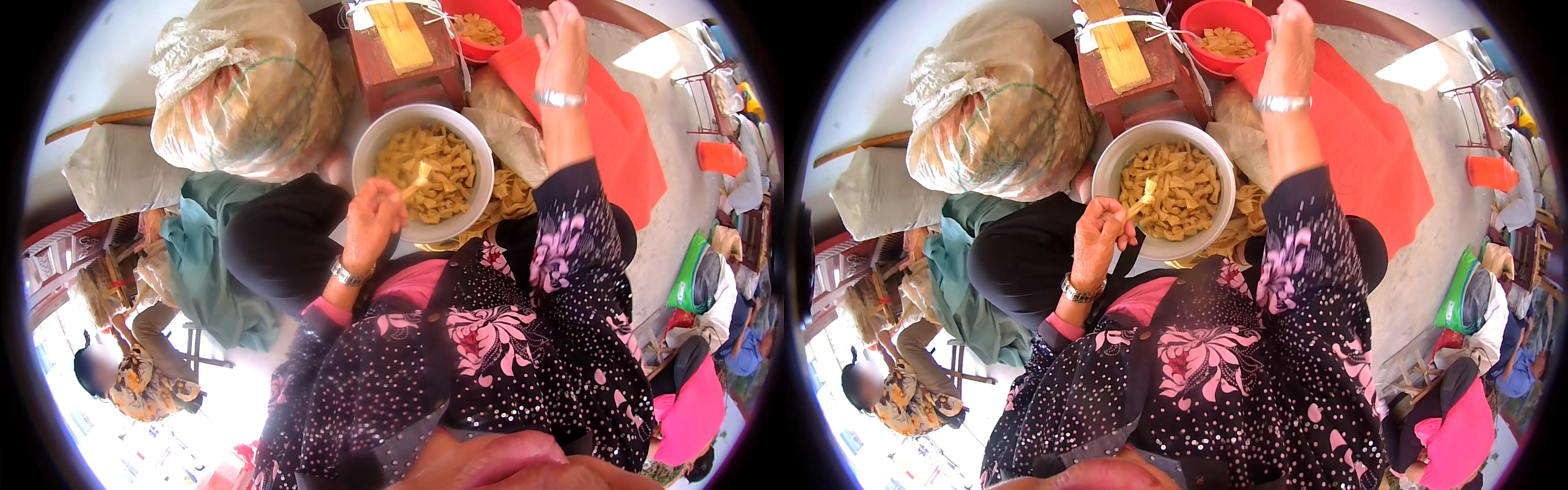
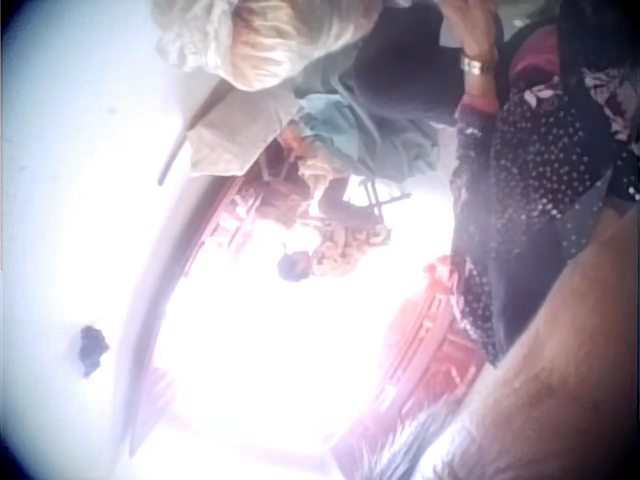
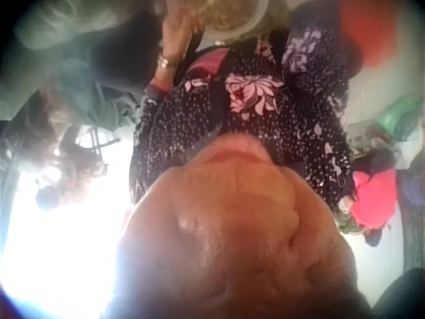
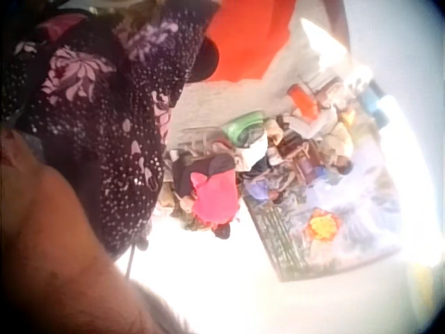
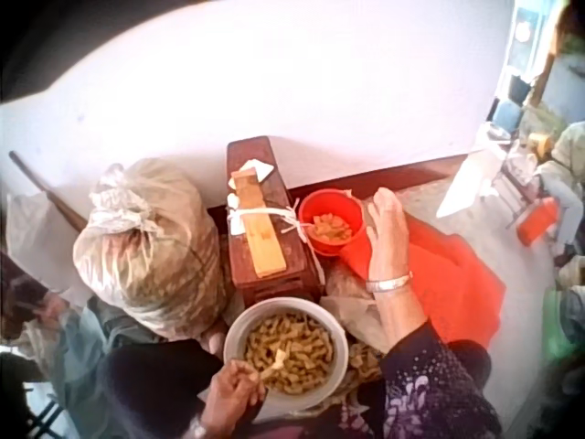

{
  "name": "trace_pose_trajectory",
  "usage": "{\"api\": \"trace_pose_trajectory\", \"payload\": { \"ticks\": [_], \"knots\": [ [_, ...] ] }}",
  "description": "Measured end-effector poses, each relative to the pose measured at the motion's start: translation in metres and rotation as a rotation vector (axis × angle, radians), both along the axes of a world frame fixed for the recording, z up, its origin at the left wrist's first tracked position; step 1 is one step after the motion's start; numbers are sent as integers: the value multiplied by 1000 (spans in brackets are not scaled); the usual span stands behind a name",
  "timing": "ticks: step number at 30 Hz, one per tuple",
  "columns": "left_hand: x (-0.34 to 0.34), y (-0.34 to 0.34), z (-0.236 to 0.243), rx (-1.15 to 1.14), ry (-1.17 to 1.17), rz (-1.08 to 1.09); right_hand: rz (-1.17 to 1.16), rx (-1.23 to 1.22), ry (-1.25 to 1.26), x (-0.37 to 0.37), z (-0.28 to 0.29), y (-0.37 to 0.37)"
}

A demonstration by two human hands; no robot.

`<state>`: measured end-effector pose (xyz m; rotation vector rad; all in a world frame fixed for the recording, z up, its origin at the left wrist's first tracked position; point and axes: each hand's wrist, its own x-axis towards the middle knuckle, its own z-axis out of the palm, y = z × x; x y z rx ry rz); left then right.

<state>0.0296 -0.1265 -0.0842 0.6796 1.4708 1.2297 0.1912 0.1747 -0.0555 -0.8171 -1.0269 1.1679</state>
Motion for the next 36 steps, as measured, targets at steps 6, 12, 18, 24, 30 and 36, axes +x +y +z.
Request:
{"api": "trace_pose_trajectory", "payload": {
  "ticks": [6,12,18,24,30,36],
  "knots": [
    [1,5,7,58,-21,-74,450,-338,-320,4,-31,-150],
    [6,16,17,35,-47,-144,807,-630,-78,1,-34,-206],
    [-1,31,31,84,47,-172,793,-489,-146,-9,-23,-188],
    [-31,86,65,224,240,-88,688,-259,-253,-37,7,-137],
    [-61,156,93,401,327,-87,578,52,-280,-68,38,-70],
    [-92,196,78,509,308,-95,534,92,-338,-94,34,-31]
  ]
}}
